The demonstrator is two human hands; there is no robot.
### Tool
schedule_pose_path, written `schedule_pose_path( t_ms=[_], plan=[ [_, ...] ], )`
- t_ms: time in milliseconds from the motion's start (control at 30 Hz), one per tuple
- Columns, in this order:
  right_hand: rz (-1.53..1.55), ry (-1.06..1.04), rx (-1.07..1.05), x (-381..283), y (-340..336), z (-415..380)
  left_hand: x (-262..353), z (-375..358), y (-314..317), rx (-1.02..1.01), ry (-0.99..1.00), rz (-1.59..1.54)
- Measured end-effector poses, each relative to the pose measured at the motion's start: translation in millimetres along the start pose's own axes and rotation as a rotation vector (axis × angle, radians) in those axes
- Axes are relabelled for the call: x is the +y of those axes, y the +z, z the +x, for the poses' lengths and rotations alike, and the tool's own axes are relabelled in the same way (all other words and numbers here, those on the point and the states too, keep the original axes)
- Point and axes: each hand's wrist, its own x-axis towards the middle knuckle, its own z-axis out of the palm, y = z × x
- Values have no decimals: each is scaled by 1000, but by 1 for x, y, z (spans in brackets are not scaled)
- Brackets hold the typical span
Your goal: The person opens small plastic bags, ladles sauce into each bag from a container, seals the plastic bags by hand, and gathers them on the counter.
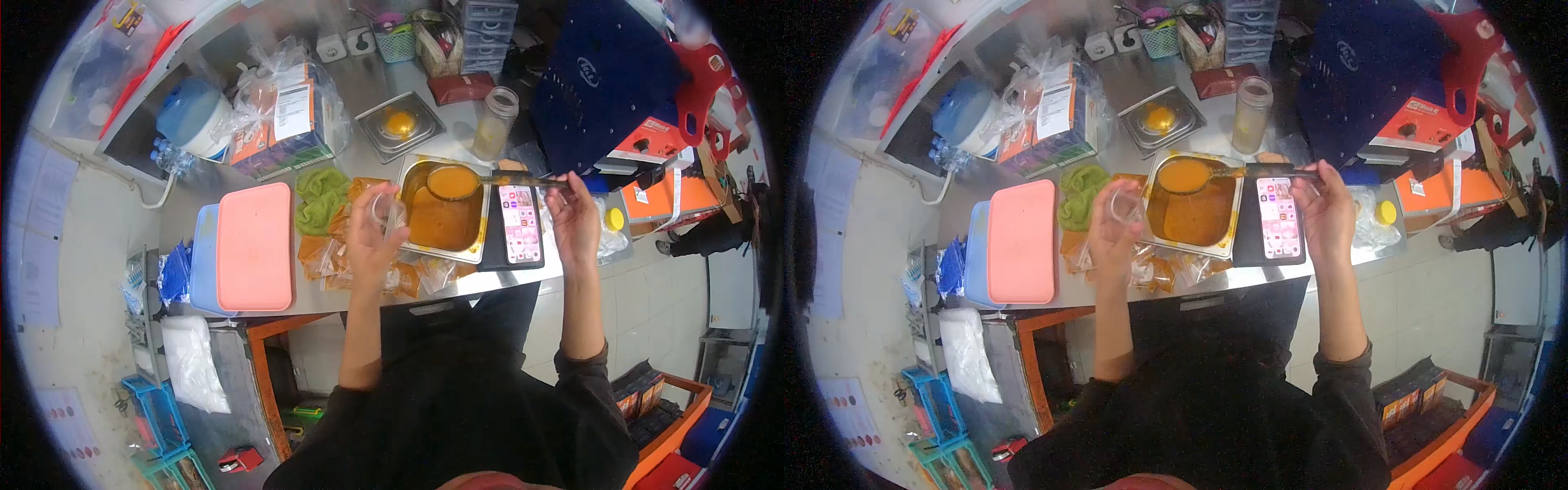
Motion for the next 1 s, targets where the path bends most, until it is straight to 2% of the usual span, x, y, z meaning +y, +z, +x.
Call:
schedule_pose_path(
  t_ms=[100, 300, 500, 600, 667, 1000],
  plan=[
    [29, -6, -46, -21, 18, 4, -11, 12, 10, -17, 46, 51],
    [70, -36, -152, -40, 41, 5, -22, 9, 27, 6, -35, -82],
    [55, 6, -141, -27, 51, 0, -32, 4, 29, -35, 26, 89],
    [63, 55, -135, -17, 48, -1, -30, 0, 34, 26, 16, -12],
    [38, 98, -145, -13, 45, -2, -29, -5, 34, 36, -72, -108],
    [-11, 27, -214, -10, 50, -15, -14, -1, 38, 60, -66, -224]
  ],
)
